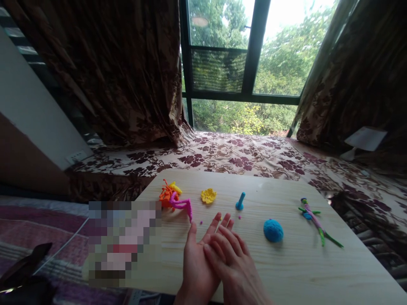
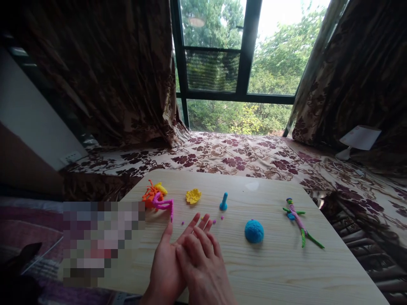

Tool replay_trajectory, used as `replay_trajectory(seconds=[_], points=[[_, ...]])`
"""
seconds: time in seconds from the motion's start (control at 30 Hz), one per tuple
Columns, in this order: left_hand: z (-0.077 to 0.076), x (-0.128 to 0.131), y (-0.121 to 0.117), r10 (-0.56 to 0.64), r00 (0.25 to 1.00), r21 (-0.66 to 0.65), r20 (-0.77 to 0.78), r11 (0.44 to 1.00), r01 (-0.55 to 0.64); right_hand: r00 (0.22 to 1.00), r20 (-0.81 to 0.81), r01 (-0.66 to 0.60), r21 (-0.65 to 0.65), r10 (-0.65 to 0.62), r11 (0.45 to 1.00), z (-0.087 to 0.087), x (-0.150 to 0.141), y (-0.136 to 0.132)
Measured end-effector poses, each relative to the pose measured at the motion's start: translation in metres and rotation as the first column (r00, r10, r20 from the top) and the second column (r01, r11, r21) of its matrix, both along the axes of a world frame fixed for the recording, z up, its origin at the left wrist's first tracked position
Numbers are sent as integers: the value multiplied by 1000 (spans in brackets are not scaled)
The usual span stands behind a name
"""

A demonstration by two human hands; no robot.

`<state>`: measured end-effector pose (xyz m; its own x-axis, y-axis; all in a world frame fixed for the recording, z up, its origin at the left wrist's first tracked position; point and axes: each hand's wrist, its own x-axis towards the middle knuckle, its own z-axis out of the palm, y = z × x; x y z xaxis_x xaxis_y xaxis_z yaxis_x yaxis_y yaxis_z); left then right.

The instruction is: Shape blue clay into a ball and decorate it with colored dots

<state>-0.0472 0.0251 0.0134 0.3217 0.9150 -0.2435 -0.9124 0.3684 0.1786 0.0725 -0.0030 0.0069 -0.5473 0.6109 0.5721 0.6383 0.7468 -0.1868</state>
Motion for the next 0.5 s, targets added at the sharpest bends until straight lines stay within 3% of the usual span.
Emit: replay_trajectory(seconds=[0.13,0.3,0.4,0.5], points=[[2,-1,0,52,999,40,9,998,-52,999,23,40,121,-43,992,-6,1,-4],[1,0,-4,-68,998,35,-14,997,68,994,52,91,22,-92,996,-4,3,-3],[0,2,-4,-3,1000,39,-12,999,3,997,56,58,58,-61,997,-7,2,-4],[-1,5,-4,-5,999,21,-53,1000,6,992,72,102,-12,-101,995,-9,1,-4]])
